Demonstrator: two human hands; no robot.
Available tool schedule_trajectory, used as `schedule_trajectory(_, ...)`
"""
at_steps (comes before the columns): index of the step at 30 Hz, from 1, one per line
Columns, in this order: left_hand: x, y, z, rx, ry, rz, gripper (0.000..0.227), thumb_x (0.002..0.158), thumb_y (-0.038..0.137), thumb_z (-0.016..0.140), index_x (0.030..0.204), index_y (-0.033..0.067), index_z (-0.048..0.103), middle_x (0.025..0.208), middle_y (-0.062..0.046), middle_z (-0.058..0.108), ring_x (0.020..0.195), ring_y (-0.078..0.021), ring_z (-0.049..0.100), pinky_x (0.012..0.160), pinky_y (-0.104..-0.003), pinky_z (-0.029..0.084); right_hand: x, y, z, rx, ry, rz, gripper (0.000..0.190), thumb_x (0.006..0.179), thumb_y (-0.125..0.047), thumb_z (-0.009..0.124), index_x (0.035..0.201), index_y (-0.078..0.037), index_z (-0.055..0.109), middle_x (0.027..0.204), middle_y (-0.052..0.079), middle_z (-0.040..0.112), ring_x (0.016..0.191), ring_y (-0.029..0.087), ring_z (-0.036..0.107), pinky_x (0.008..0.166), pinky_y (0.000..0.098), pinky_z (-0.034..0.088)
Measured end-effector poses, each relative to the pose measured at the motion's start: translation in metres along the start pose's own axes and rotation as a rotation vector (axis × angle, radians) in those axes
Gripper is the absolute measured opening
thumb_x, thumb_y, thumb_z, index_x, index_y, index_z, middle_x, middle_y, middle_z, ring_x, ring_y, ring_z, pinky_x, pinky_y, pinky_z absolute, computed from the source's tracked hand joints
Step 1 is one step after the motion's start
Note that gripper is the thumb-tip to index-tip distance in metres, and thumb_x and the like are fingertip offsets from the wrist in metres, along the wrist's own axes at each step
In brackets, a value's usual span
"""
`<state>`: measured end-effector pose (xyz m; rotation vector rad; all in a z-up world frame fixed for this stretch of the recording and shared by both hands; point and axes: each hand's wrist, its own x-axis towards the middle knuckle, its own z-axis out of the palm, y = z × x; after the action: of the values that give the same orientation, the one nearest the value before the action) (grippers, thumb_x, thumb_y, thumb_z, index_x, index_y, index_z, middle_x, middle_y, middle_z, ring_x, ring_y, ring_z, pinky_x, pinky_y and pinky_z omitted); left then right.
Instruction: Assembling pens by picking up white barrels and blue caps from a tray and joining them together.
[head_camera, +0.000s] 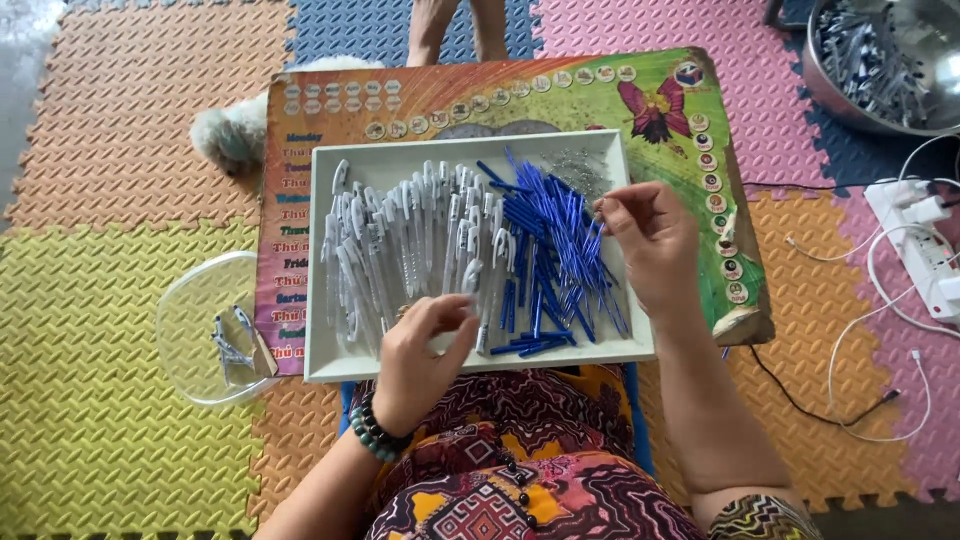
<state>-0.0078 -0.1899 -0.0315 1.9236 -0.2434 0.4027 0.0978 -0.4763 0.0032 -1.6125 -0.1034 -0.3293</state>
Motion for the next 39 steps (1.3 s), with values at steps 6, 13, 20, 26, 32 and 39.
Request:
schedule_trajectory(6,0.005,0.035,0.002,-0.138,-0.098,-0.105,0.026,0.099,0.006,0.084,0.124,0.0018,0.080,0.095,-0.015,0.079,0.089,-0.0287,0.085,0.078,-0.039,0.073,-0.025,-0.048,0.044,0.135,-0.197,-0.014,0.012,0.104,-0.002,0.083,0.113,0.003,0.077,0.100,0.019,0.082,0.087,0.015,0.077,0.078,0.0300,0.068)
schedule_trajectory(13,0.003,0.034,-0.003,-0.146,-0.116,-0.097,0.027,0.100,0.007,0.084,0.126,0.0020,0.080,0.095,-0.014,0.076,0.089,-0.0298,0.085,0.080,-0.040,0.074,-0.037,-0.039,0.052,0.190,-0.303,0.053,0.009,0.105,0.000,0.079,0.113,0.004,0.079,0.103,0.021,0.083,0.092,0.023,0.081,0.086,0.0361,0.070)
schedule_trajectory(20,0.002,0.030,-0.001,-0.151,-0.110,-0.088,0.028,0.101,0.006,0.083,0.128,0.0015,0.080,0.096,-0.015,0.075,0.088,-0.0292,0.084,0.079,-0.039,0.074,-0.040,-0.033,0.048,0.206,-0.368,0.114,0.011,0.106,-0.001,0.076,0.116,0.002,0.080,0.109,0.020,0.082,0.102,0.026,0.081,0.090,0.0371,0.069)
schedule_trajectory(26,0.002,0.009,0.006,-0.123,-0.135,-0.051,0.026,0.102,0.005,0.082,0.128,-0.0003,0.080,0.096,-0.017,0.074,0.088,-0.0326,0.084,0.077,-0.041,0.074,-0.023,-0.031,0.033,-0.065,-0.452,-0.144,0.015,0.103,0.000,0.079,0.118,-0.003,0.084,0.123,0.020,0.080,0.120,0.032,0.076,0.100,0.0436,0.064)
schedule_trajectory(32,0.008,-0.008,0.007,-0.061,-0.016,-0.001,0.025,0.102,0.001,0.080,0.126,-0.0038,0.076,0.107,-0.019,0.075,0.091,-0.0349,0.084,0.078,-0.044,0.074,0.004,-0.017,-0.033,-0.773,-0.275,-0.364,0.007,0.115,-0.022,0.084,0.118,-0.016,0.087,0.103,0.005,0.079,0.099,0.025,0.070,0.094,0.0393,0.056)
schedule_trajectory(39,0.001,-0.009,0.004,-0.142,0.074,-0.074,0.024,0.103,0.003,0.082,0.123,-0.0028,0.070,0.105,-0.017,0.082,0.090,-0.0288,0.085,0.079,-0.042,0.072,-0.021,-0.015,-0.020,-1.012,-0.339,0.035,0.010,0.105,-0.033,0.080,0.101,-0.024,0.081,0.089,0.005,0.081,0.088,0.035,0.077,0.083,0.0542,0.063)
